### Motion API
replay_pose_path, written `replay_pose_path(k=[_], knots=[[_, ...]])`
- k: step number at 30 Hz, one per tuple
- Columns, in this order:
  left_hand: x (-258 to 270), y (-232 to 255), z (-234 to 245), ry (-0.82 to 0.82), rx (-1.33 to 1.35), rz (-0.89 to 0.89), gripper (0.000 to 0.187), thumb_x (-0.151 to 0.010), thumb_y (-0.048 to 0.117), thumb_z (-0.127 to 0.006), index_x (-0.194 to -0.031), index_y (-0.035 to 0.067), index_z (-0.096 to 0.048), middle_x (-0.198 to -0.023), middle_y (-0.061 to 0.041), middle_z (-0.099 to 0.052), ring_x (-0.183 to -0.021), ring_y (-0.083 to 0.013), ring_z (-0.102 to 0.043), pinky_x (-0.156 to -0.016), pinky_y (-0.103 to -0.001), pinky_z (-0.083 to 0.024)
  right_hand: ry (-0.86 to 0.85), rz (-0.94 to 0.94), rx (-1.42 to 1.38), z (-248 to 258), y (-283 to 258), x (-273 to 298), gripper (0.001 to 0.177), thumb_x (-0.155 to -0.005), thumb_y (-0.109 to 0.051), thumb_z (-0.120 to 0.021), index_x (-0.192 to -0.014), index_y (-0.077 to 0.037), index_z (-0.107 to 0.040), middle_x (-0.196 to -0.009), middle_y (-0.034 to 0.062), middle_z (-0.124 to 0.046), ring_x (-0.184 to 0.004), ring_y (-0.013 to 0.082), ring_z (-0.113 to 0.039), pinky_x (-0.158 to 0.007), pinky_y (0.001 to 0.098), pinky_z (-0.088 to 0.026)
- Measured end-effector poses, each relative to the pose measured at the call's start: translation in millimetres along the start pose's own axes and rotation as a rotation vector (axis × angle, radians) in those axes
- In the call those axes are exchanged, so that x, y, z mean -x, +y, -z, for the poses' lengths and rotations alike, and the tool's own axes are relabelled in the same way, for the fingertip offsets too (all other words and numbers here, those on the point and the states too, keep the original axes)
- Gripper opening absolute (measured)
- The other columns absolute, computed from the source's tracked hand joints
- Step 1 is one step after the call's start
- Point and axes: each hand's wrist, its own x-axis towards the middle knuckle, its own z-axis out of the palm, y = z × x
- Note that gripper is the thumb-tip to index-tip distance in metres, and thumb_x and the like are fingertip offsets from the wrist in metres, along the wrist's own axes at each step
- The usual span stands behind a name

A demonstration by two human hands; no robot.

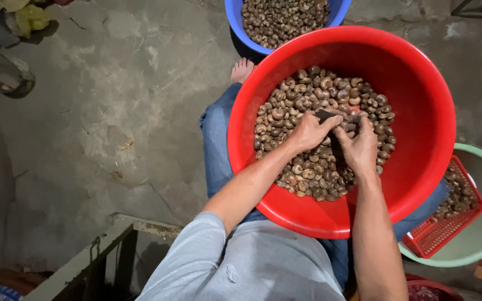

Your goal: Peeling or scraping the outer layer of nuts using a small hand tool

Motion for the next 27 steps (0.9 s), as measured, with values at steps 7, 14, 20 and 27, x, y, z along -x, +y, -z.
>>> replay_pose_path(k=[7,14,20,27], knots=[[-18.7,-27.6,-3.1,0.049,0.091,-0.086,0.040,-0.101,0.035,-0.067,-0.123,0.002,-0.072,-0.083,-0.023,-0.076,-0.077,-0.0330,-0.075,-0.065,-0.049,-0.063,0.016,-0.034,0.055,-0.9,9.6,3.8,0.033,-0.103,-0.024,-0.079,-0.123,-0.002,-0.064,-0.101,0.0203,-0.069,-0.089,0.0408,-0.069,-0.075,0.0567,-0.055],[-30.0,-30.9,-4.1,0.152,0.029,0.102,0.036,-0.097,0.037,-0.064,-0.083,0.007,-0.080,-0.055,-0.004,-0.062,-0.044,-0.0166,-0.049,-0.042,-0.034,-0.038,0.417,0.113,-0.055,60.7,-13.2,41.9,0.023,-0.109,-0.010,-0.077,-0.125,-0.003,-0.061,-0.107,0.0187,-0.069,-0.094,0.0294,-0.068,-0.082,0.0392,-0.057],[-30.0,-26.8,-9.0,0.104,-0.120,0.075,0.057,-0.098,0.041,-0.063,-0.050,0.021,-0.040,-0.041,0.009,-0.032,-0.032,-0.0101,-0.028,-0.035,-0.033,-0.018,0.673,0.155,-0.004,134.2,49.5,89.4,0.010,-0.120,0.004,-0.064,-0.126,0.005,-0.056,-0.112,0.0208,-0.066,-0.093,0.0259,-0.064,-0.082,0.0354,-0.052],[-48.0,-64.7,-17.3,0.198,-0.009,-0.283,0.032,-0.095,0.033,-0.065,-0.068,0.017,-0.060,-0.065,0.004,-0.055,-0.065,-0.0110,-0.052,-0.059,-0.035,-0.043,0.681,-0.051,0.256,184.6,177.4,138.4,0.025,-0.114,-0.009,-0.074,-0.133,0.005,-0.064,-0.123,0.0241,-0.072,-0.108,0.0357,-0.068,-0.092,0.0461,-0.052]])
